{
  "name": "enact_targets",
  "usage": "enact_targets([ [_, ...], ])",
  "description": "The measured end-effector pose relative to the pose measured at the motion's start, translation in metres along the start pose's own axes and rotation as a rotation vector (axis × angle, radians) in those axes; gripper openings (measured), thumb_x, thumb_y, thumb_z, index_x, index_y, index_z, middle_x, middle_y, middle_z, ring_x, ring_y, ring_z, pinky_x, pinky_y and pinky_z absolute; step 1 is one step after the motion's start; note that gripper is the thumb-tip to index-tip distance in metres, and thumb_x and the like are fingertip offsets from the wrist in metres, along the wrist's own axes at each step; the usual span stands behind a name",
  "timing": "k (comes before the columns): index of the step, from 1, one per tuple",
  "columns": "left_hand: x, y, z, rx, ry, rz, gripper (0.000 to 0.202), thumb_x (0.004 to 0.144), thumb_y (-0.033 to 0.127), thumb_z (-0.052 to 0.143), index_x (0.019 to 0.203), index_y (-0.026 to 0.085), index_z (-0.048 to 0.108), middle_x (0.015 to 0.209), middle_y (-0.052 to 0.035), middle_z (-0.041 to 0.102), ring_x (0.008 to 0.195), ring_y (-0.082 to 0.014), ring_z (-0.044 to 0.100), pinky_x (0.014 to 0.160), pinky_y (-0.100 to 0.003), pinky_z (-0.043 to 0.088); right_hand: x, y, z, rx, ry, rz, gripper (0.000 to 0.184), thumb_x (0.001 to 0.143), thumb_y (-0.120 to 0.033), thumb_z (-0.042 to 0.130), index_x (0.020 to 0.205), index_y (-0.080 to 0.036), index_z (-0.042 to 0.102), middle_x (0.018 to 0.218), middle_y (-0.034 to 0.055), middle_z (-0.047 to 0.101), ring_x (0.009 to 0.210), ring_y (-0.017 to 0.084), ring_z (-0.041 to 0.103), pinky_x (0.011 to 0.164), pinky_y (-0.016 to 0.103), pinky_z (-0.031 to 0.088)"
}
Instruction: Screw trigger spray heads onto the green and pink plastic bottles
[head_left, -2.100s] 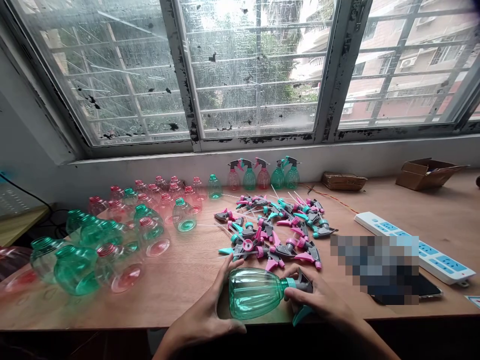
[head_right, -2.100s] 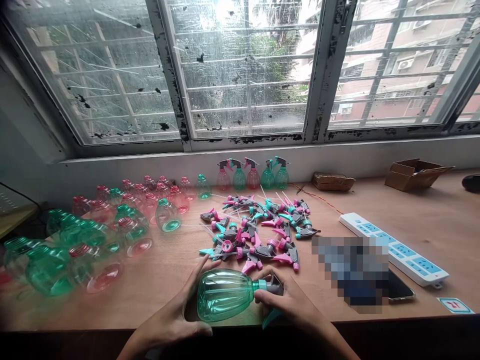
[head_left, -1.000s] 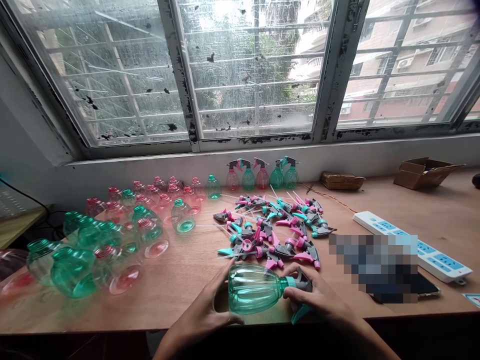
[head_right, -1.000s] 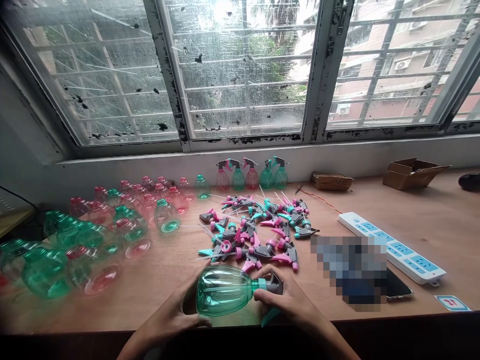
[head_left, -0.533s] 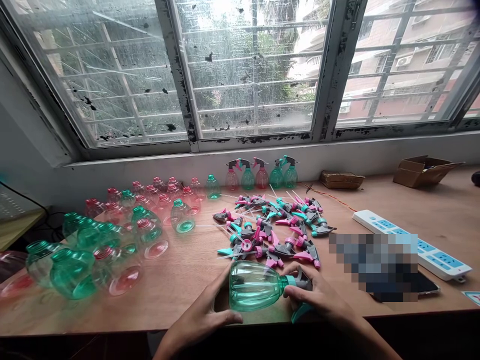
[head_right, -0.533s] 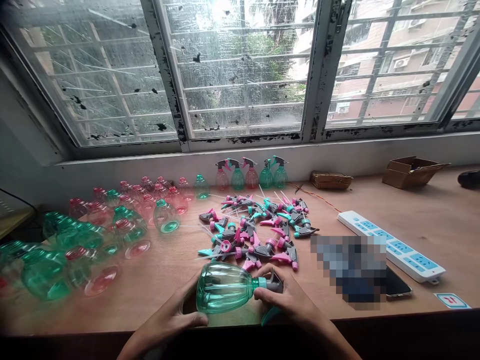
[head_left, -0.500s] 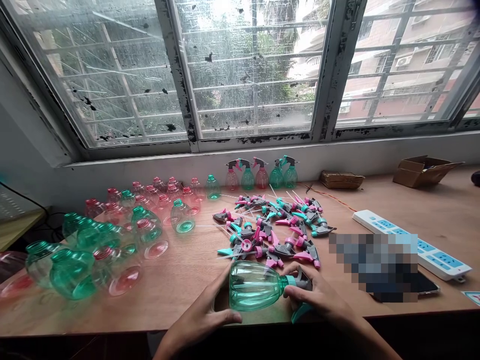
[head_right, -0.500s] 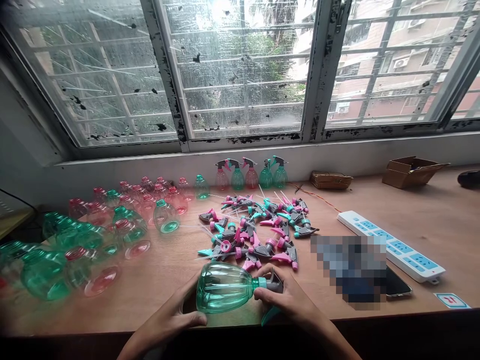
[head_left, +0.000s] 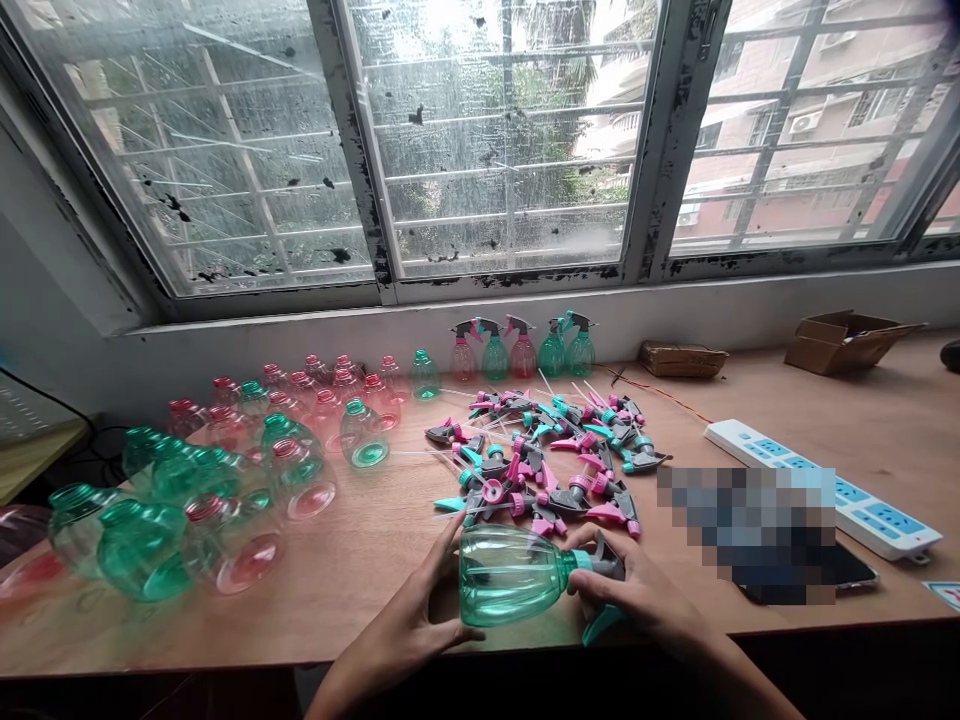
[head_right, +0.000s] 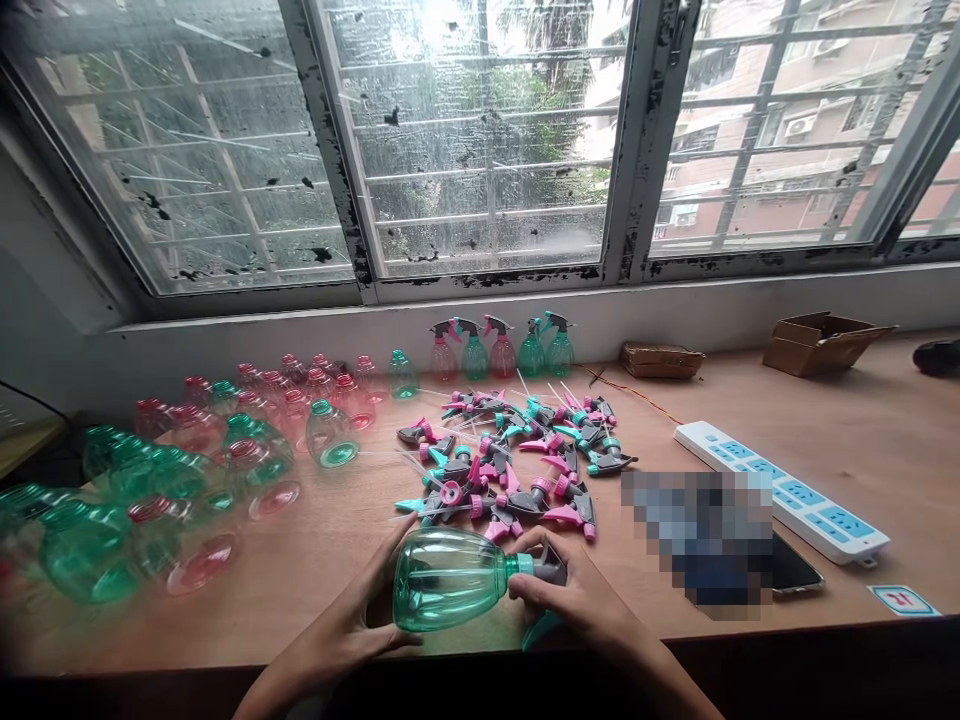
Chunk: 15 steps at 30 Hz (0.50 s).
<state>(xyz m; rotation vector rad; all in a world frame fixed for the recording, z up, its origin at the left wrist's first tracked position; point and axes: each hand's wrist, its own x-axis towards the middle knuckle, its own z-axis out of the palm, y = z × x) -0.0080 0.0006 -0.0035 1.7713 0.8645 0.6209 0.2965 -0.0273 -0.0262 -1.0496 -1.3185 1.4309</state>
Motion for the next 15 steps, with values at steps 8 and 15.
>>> enact_targets([
  [8,-0.0022,0.003,-0.0041,0.111,0.004,-0.058,0.102,0.074,0.011,0.08,0.158,0.035,0.026,0.165,-0.001,0.032,0.153,-0.0342,0.023,0.128,-0.051,0.018,0.0003,-0.0003,-0.0012,-0.028,0.004,-0.018,0.035,0.082,-0.042,0.08,0.103,-0.019,0.065,0.075,-0.0006,0.071,0.064,0.016,0.061,0.061,0.027,0.046],
  [15,-0.0002,0.0002,-0.0026,0.082,0.014,-0.007,0.103,0.077,0.012,0.078,0.159,0.036,0.02,0.169,0.0007,0.021,0.155,-0.0316,0.02,0.128,-0.049,0.02,-0.0013,-0.0032,0.0002,-0.023,-0.003,-0.006,0.036,0.083,-0.042,0.079,0.105,-0.019,0.063,0.075,-0.0007,0.07,0.064,0.016,0.061,0.063,0.029,0.047],
])
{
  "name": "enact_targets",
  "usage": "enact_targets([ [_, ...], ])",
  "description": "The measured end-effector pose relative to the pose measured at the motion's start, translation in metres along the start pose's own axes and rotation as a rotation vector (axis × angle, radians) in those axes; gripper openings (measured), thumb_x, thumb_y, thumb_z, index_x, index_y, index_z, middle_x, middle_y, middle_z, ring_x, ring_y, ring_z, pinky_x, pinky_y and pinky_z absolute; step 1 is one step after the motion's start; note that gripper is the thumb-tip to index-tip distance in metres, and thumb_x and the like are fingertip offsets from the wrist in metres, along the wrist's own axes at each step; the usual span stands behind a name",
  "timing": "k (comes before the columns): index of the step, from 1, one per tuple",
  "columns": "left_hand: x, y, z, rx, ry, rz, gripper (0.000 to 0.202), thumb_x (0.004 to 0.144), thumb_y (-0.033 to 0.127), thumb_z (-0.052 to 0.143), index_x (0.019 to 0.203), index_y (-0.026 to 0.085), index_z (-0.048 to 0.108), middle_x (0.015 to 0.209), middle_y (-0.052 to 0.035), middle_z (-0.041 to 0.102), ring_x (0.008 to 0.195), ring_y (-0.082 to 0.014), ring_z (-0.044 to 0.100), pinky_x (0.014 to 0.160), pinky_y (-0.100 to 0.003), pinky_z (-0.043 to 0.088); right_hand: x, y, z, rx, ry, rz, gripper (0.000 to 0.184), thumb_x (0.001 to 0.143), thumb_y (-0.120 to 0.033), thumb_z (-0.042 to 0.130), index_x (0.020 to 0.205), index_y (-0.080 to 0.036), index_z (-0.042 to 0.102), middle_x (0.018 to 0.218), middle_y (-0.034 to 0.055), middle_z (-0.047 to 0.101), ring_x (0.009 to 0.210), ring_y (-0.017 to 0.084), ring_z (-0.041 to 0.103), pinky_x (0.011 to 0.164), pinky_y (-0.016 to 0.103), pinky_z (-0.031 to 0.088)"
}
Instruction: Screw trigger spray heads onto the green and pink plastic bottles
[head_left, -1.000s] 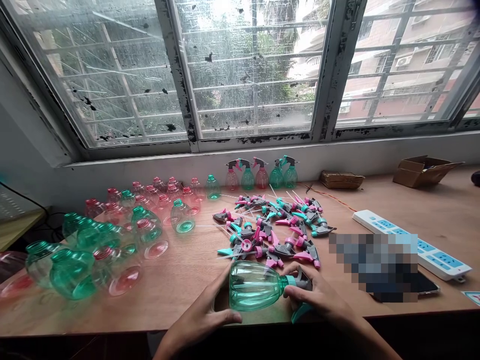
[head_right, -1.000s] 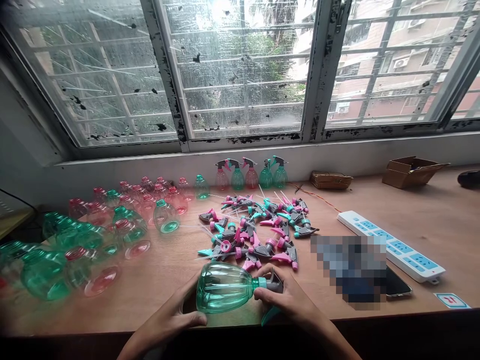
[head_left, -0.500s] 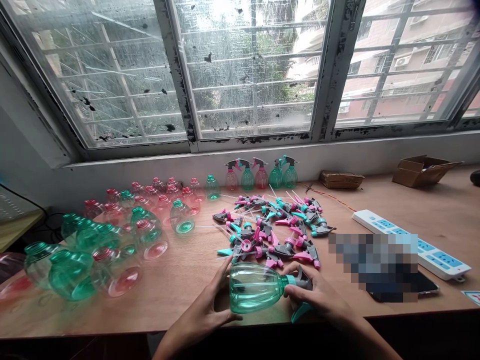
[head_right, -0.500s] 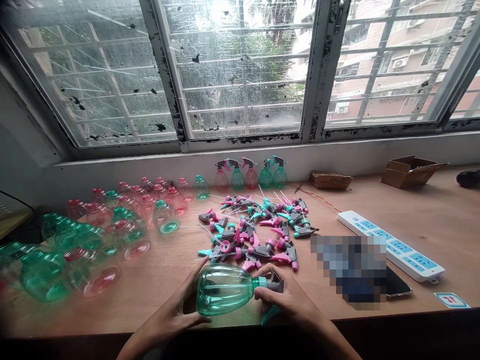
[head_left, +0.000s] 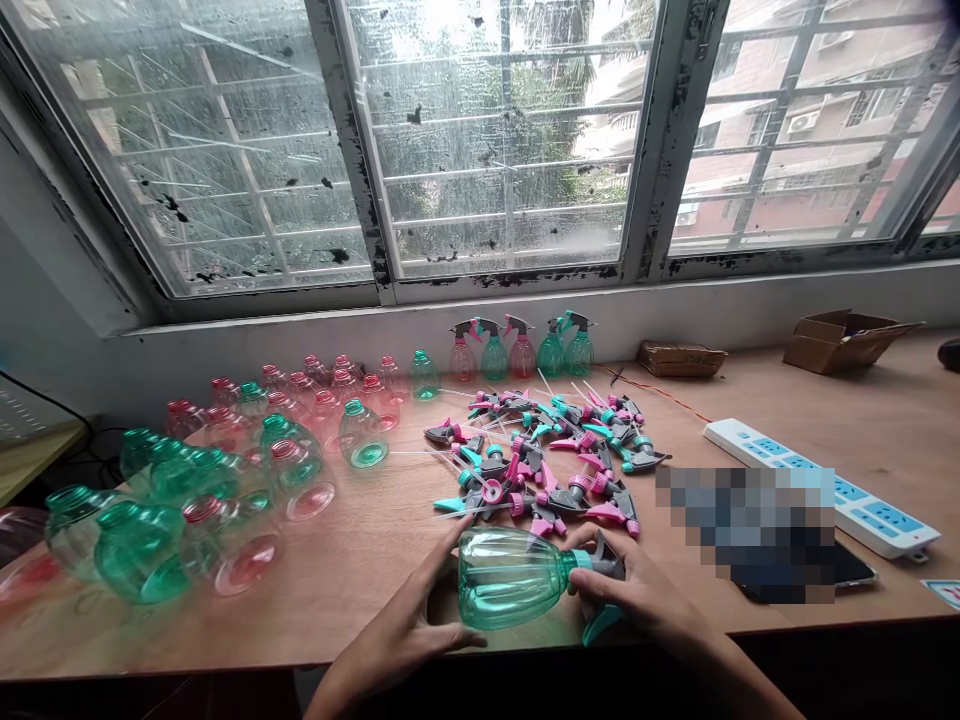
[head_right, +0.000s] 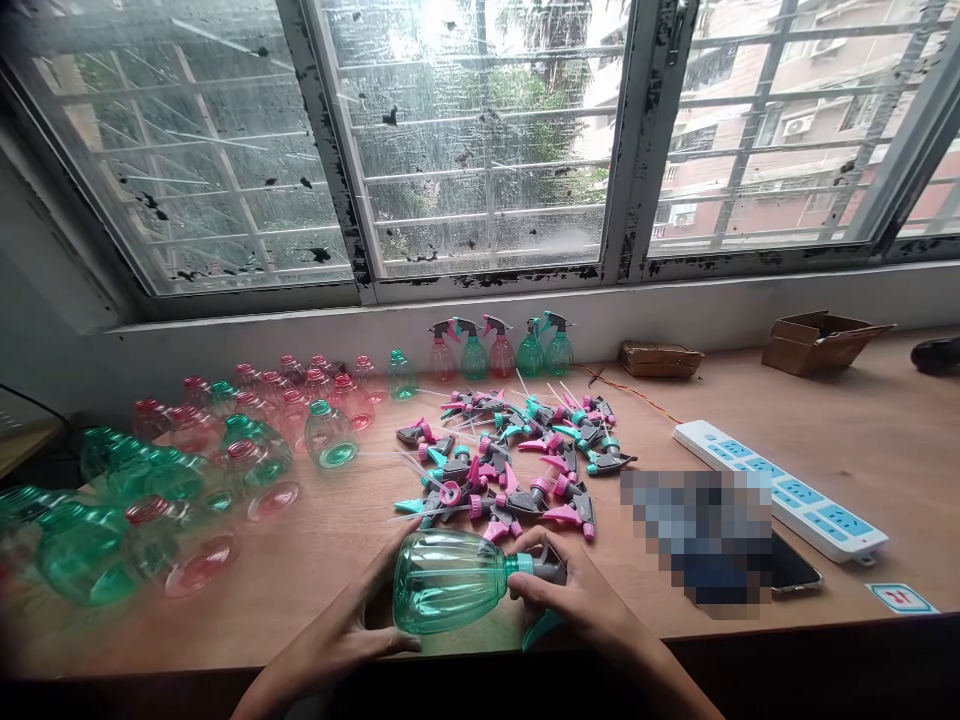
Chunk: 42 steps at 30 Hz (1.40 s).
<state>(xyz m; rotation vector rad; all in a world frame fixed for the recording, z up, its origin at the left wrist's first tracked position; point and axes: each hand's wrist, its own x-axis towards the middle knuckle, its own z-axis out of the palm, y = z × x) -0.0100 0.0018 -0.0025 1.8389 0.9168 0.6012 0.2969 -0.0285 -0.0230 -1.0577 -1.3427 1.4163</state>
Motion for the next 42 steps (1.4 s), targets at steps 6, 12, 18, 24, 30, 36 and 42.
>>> enact_targets([
  [6,0.0003,0.0036,0.0013,-0.014,-0.004,-0.005,0.096,0.085,0.013,0.071,0.159,0.039,0.015,0.168,0.0011,0.024,0.154,-0.0307,0.023,0.127,-0.049,0.021,-0.0021,-0.0041,0.001,0.0,0.006,0.003,0.038,0.082,-0.043,0.079,0.105,-0.018,0.063,0.075,-0.0008,0.069,0.065,0.017,0.061,0.063,0.029,0.047],
  [12,-0.0004,0.0045,0.0011,0.003,-0.013,-0.038,0.11,0.076,0.015,0.079,0.16,0.035,0.01,0.17,-0.0016,0.019,0.155,-0.0338,0.018,0.127,-0.05,0.02,0.0,0.0009,-0.0001,0.011,0.008,0.016,0.038,0.08,-0.043,0.082,0.102,-0.019,0.064,0.075,-0.001,0.07,0.064,0.016,0.062,0.061,0.027,0.046],
  [18,-0.0029,0.001,-0.001,0.02,-0.036,-0.042,0.099,0.079,0.022,0.079,0.159,0.032,0.022,0.167,-0.0036,0.03,0.153,-0.0344,0.023,0.127,-0.049,0.019,0.0004,0.003,-0.0006,0.024,0.009,0.007,0.037,0.08,-0.042,0.082,0.103,-0.019,0.064,0.074,-0.0012,0.071,0.063,0.016,0.061,0.06,0.026,0.045],
  [24,-0.0007,0.0046,0.002,0.015,-0.001,0.002,0.102,0.079,0.013,0.077,0.159,0.038,0.017,0.169,0.0008,0.022,0.154,-0.0308,0.023,0.127,-0.047,0.022,-0.0008,-0.0031,0.001,0.023,0.023,0.015,0.039,0.079,-0.042,0.082,0.103,-0.018,0.063,0.073,-0.0021,0.069,0.063,0.015,0.06,0.062,0.027,0.044],
  [30,-0.0006,0.0052,0.0038,0.037,0.009,-0.011,0.107,0.078,0.01,0.075,0.16,0.039,0.012,0.169,0.0021,0.02,0.154,-0.0309,0.021,0.128,-0.046,0.018,-0.0008,-0.0023,0.0004,0.032,0.014,0.011,0.037,0.082,-0.039,0.081,0.104,-0.018,0.062,0.074,-0.0018,0.069,0.065,0.015,0.059,0.064,0.028,0.045],
  [36,-0.002,0.006,0.0011,0.081,0.01,-0.068,0.101,0.078,0.015,0.075,0.16,0.031,0.018,0.169,-0.0014,0.024,0.155,-0.0316,0.02,0.128,-0.046,0.016,0.0015,0.002,-0.0006,0.031,0.014,0.001,0.037,0.082,-0.04,0.081,0.104,-0.017,0.062,0.075,-0.001,0.071,0.064,0.015,0.06,0.064,0.027,0.045],
  [42,-0.0023,0.0045,0.0006,0.108,0.015,-0.062,0.095,0.082,0.019,0.075,0.159,0.033,0.022,0.169,0.0001,0.024,0.154,-0.0307,0.021,0.129,-0.045,0.016,0.0019,0.002,-0.001,0.038,0.015,-0.005,0.037,0.083,-0.042,0.08,0.104,-0.017,0.062,0.074,-0.0012,0.07,0.064,0.015,0.06,0.064,0.027,0.045],
])
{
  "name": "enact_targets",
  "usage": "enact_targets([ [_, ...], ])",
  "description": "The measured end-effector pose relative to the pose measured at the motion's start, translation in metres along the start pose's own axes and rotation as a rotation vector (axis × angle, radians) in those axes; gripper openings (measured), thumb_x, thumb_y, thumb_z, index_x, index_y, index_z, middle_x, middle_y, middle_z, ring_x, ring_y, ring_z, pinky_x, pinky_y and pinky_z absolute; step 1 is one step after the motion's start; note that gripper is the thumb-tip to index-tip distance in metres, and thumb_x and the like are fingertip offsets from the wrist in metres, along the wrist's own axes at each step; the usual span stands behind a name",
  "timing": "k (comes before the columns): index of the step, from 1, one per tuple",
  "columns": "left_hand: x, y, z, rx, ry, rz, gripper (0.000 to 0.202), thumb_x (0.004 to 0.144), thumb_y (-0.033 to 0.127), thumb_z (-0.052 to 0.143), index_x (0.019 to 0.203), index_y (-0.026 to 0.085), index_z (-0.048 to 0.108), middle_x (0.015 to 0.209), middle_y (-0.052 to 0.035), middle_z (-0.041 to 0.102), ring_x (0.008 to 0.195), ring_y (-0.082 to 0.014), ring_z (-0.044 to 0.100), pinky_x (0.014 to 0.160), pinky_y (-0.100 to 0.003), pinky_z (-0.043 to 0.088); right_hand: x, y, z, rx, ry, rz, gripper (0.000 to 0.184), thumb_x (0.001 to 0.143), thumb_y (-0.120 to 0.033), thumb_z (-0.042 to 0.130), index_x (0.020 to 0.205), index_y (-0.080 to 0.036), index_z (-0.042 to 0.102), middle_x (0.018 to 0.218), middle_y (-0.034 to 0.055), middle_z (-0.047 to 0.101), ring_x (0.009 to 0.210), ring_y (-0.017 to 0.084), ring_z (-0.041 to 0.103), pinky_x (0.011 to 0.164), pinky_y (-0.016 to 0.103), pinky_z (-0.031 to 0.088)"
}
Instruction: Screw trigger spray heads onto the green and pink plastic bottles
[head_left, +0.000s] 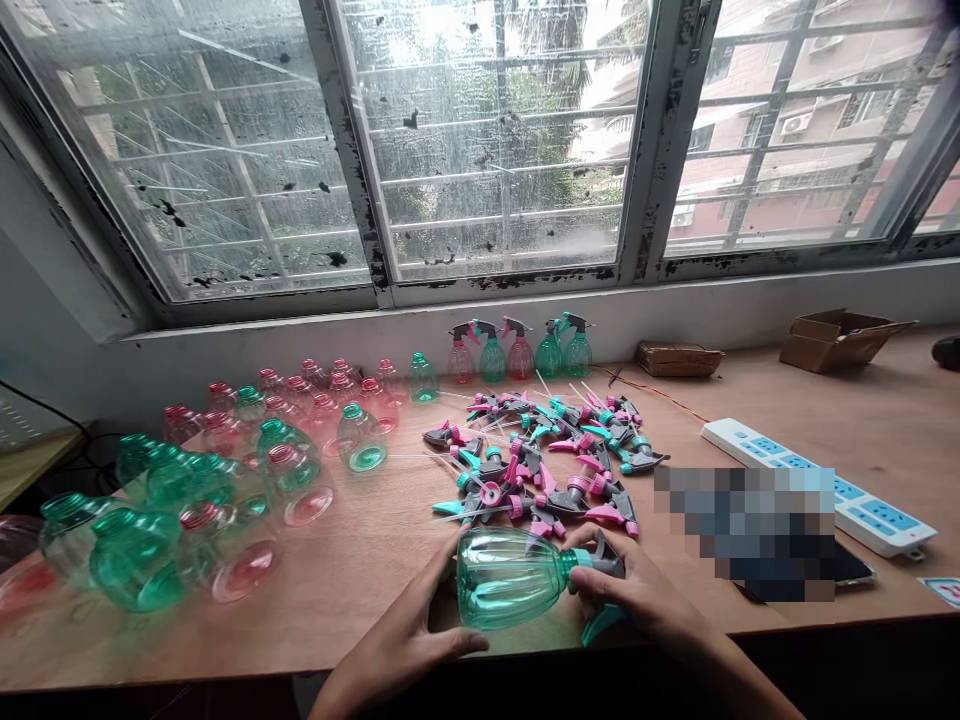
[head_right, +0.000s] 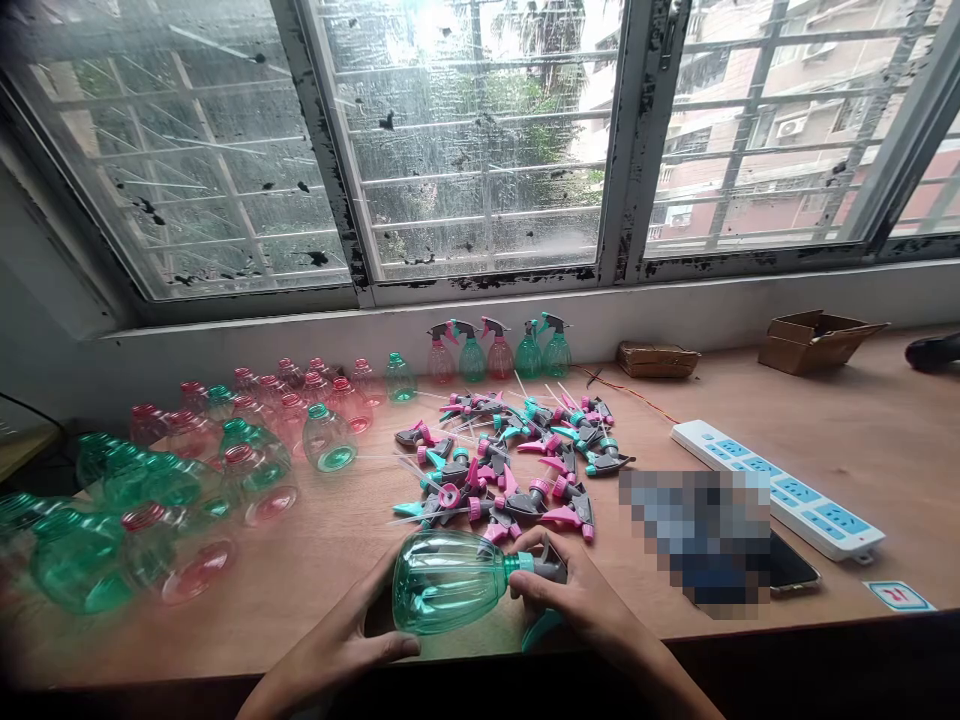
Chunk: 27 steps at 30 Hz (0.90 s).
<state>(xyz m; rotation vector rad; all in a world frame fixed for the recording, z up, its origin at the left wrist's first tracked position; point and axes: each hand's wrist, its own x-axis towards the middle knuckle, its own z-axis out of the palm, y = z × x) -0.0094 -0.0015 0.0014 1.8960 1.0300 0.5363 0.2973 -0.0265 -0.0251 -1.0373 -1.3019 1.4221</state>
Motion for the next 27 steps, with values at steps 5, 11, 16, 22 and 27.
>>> enact_targets([
  [5,0.0011,-0.0014,0.0023,-0.057,0.005,0.069,0.1,0.083,0.015,0.072,0.16,0.037,0.012,0.17,0.0027,0.016,0.156,-0.0291,0.016,0.129,-0.044,0.017,0.0,-0.0004,0.0,0.016,0.0,0.008,0.038,0.083,-0.042,0.08,0.105,-0.017,0.062,0.074,-0.0006,0.07,0.063,0.015,0.061,0.064,0.029,0.045],
  [11,0.0023,-0.0011,0.004,-0.087,0.003,0.065,0.105,0.081,0.013,0.073,0.16,0.037,0.008,0.17,0.0014,0.018,0.155,-0.0285,0.018,0.128,-0.043,0.021,-0.0012,-0.0003,0.0009,0.026,-0.003,0.011,0.038,0.082,-0.041,0.081,0.105,-0.017,0.062,0.075,-0.0003,0.071,0.063,0.015,0.06,0.064,0.029,0.045],
  [16,0.0004,-0.0042,0.0,-0.044,-0.022,0.033,0.101,0.079,0.018,0.077,0.16,0.032,0.018,0.169,-0.0015,0.024,0.155,-0.0317,0.02,0.128,-0.046,0.015,-0.0012,0.0,0.0004,0.029,0.004,0.013,0.039,0.082,-0.042,0.081,0.104,-0.017,0.062,0.074,-0.0005,0.071,0.064,0.015,0.06,0.064,0.028,0.045],
  [22,-0.0015,-0.0026,-0.0019,-0.033,-0.021,0.046,0.097,0.082,0.019,0.075,0.16,0.034,0.019,0.168,-0.0005,0.025,0.154,-0.0317,0.02,0.128,-0.047,0.015,-0.0017,-0.0009,0.0001,0.025,0.003,0.01,0.039,0.082,-0.043,0.081,0.104,-0.017,0.062,0.074,-0.0009,0.07,0.063,0.015,0.06,0.064,0.028,0.045],
  [27,-0.0004,0.0002,0.0007,-0.062,-0.02,0.083,0.101,0.083,0.013,0.072,0.159,0.04,0.013,0.169,0.0022,0.02,0.154,-0.0295,0.022,0.128,-0.047,0.019,-0.0024,-0.0035,0.0018,0.036,0.007,0.011,0.037,0.081,-0.042,0.081,0.103,-0.018,0.063,0.073,-0.0012,0.071,0.063,0.014,0.058,0.062,0.026,0.043],
])
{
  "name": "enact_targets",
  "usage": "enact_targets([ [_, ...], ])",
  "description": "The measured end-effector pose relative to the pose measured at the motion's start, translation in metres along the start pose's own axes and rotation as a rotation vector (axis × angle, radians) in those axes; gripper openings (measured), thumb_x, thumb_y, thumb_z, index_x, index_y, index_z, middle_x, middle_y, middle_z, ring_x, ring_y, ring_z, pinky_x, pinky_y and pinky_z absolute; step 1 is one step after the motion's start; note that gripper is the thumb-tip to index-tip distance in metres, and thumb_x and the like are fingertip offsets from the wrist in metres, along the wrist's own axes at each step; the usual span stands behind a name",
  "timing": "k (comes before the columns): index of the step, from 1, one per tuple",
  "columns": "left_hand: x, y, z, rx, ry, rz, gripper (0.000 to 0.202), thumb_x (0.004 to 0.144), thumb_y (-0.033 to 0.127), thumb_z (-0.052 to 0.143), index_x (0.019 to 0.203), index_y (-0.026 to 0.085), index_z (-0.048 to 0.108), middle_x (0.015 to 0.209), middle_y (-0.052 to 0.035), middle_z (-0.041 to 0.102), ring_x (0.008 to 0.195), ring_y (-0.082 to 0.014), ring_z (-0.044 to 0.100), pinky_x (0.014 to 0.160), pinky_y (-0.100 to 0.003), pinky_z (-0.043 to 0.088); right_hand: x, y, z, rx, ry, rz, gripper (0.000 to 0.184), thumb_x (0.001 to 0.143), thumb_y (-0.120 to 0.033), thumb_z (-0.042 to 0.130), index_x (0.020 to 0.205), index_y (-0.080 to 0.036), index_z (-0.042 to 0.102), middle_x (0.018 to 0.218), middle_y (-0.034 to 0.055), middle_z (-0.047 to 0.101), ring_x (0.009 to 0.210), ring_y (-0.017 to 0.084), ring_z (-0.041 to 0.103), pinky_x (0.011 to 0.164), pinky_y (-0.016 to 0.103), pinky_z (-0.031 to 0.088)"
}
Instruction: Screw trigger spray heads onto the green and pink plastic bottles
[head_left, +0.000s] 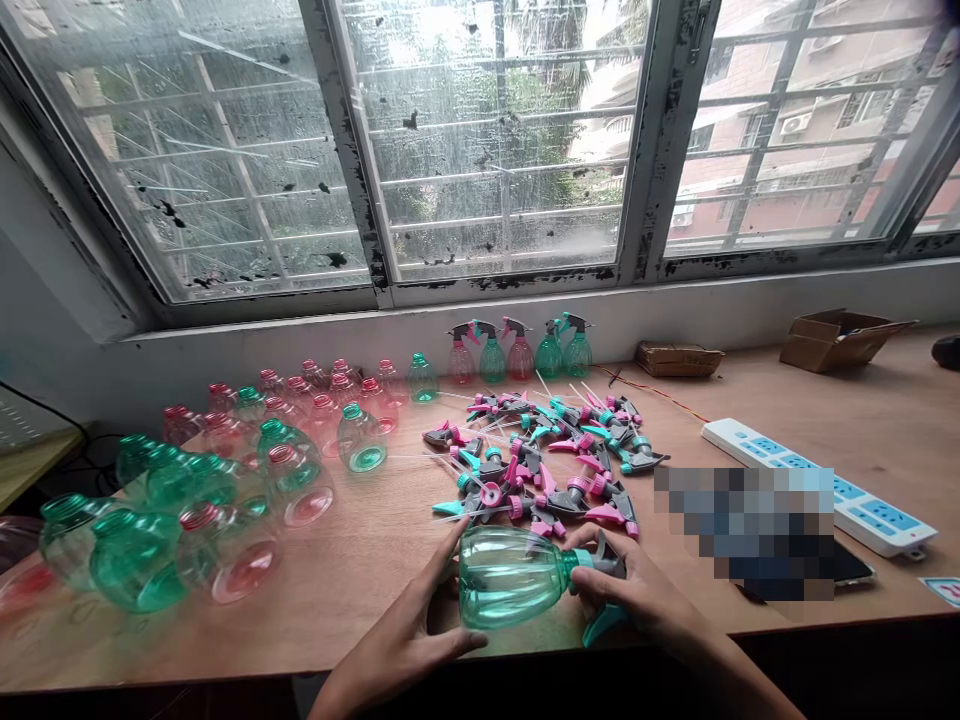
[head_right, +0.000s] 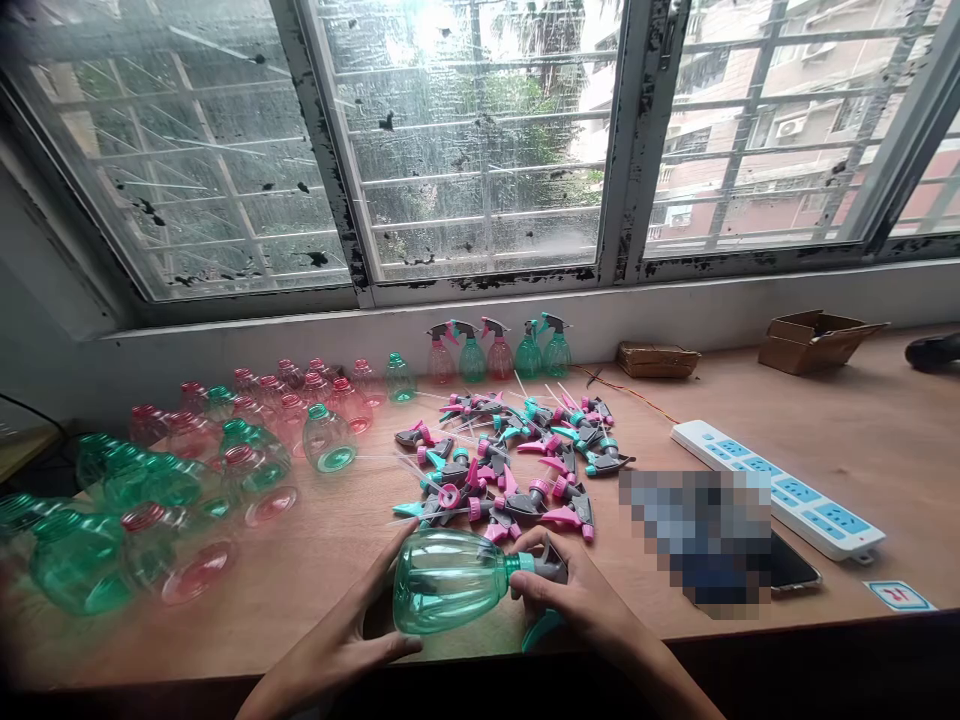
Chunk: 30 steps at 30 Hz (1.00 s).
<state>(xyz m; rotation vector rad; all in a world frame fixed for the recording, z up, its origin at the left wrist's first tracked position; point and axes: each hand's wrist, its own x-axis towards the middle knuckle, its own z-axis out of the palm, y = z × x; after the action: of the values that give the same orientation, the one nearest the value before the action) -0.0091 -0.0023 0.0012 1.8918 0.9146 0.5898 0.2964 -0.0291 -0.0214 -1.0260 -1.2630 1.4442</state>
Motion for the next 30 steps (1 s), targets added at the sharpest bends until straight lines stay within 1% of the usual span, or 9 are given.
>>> enact_targets([
  [4,0.0006,0.0008,0.0012,-0.008,0.001,0.007,0.102,0.082,0.011,0.071,0.159,0.04,0.012,0.169,0.0017,0.021,0.154,-0.0283,0.022,0.128,-0.047,0.018,0.0004,-0.0002,-0.0002,-0.005,-0.003,-0.004,0.036,0.082,-0.041,0.081,0.103,-0.018,0.063,0.073,-0.0011,0.071,0.063,0.014,0.058,0.063,0.026,0.044],
  [8,-0.0002,0.0031,0.0,-0.017,0.004,-0.047,0.104,0.079,0.013,0.073,0.16,0.035,0.011,0.17,0.0004,0.017,0.156,-0.029,0.016,0.129,-0.045,0.014,0.0016,0.0007,-0.001,-0.016,-0.006,0.001,0.037,0.082,-0.042,0.081,0.103,-0.017,0.063,0.074,-0.0004,0.072,0.063,0.014,0.058,0.063,0.027,0.045],
  [12,-0.0007,0.0036,-0.0025,-0.002,-0.022,-0.084,0.097,0.081,0.02,0.074,0.16,0.03,0.019,0.168,-0.0026,0.027,0.154,-0.0319,0.023,0.128,-0.046,0.016,0.002,0.0006,-0.0006,-0.024,-0.004,-0.005,0.038,0.081,-0.043,0.081,0.102,-0.017,0.063,0.074,-0.0005,0.071,0.063,0.015,0.059,0.062,0.027,0.044],
  [15,-0.0003,0.0022,-0.003,0.018,-0.014,-0.085,0.096,0.08,0.02,0.075,0.159,0.03,0.022,0.166,-0.0025,0.031,0.153,-0.0334,0.024,0.128,-0.047,0.016,0.0011,-0.0005,0.0002,-0.02,-0.005,-0.004,0.038,0.081,-0.044,0.081,0.103,-0.018,0.063,0.074,-0.0003,0.072,0.063,0.015,0.059,0.063,0.028,0.045],
  [18,0.0007,0.0002,-0.0019,0.017,0.007,-0.062,0.099,0.08,0.016,0.075,0.16,0.033,0.02,0.168,-0.0014,0.026,0.154,-0.0328,0.02,0.128,-0.049,0.015,0.0,-0.0018,0.001,-0.018,-0.001,-0.004,0.039,0.08,-0.044,0.081,0.102,-0.018,0.063,0.074,-0.0003,0.071,0.063,0.016,0.06,0.063,0.029,0.045],
  [21,0.0018,-0.0012,-0.0005,-0.032,-0.009,-0.023,0.103,0.081,0.014,0.073,0.16,0.038,0.011,0.17,0.0008,0.018,0.155,-0.0323,0.02,0.127,-0.051,0.019,-0.0003,-0.0027,0.0016,-0.028,0.005,0.002,0.039,0.079,-0.046,0.081,0.101,-0.019,0.063,0.073,-0.0004,0.071,0.063,0.017,0.061,0.063,0.029,0.046],
  [24,0.002,-0.0007,0.0,-0.051,-0.021,-0.012,0.104,0.081,0.012,0.07,0.16,0.039,0.009,0.171,0.0012,0.015,0.154,-0.032,0.021,0.126,-0.05,0.021,0.0003,-0.0026,0.0018,-0.029,-0.005,0.004,0.039,0.08,-0.046,0.081,0.102,-0.019,0.063,0.074,-0.0004,0.071,0.063,0.017,0.061,0.063,0.029,0.046],
  [28,0.0007,0.0013,-0.0009,0.001,-0.016,-0.058,0.112,0.076,0.012,0.076,0.16,0.037,0.007,0.171,0.0011,0.012,0.155,-0.0342,0.015,0.127,-0.052,0.015,0.0014,-0.0018,0.001,-0.034,-0.005,0.002,0.039,0.08,-0.045,0.081,0.101,-0.018,0.063,0.074,-0.0005,0.071,0.063,0.016,0.06,0.063,0.029,0.045],
  [30,-0.0002,0.001,-0.0018,0.021,-0.006,-0.08,0.107,0.078,0.015,0.076,0.161,0.035,0.011,0.171,0.001,0.014,0.156,-0.0347,0.013,0.128,-0.051,0.012,0.0015,-0.0018,0.0006,-0.043,0.001,-0.003,0.039,0.08,-0.046,0.081,0.101,-0.018,0.063,0.074,-0.0005,0.071,0.063,0.016,0.06,0.063,0.029,0.046],
])
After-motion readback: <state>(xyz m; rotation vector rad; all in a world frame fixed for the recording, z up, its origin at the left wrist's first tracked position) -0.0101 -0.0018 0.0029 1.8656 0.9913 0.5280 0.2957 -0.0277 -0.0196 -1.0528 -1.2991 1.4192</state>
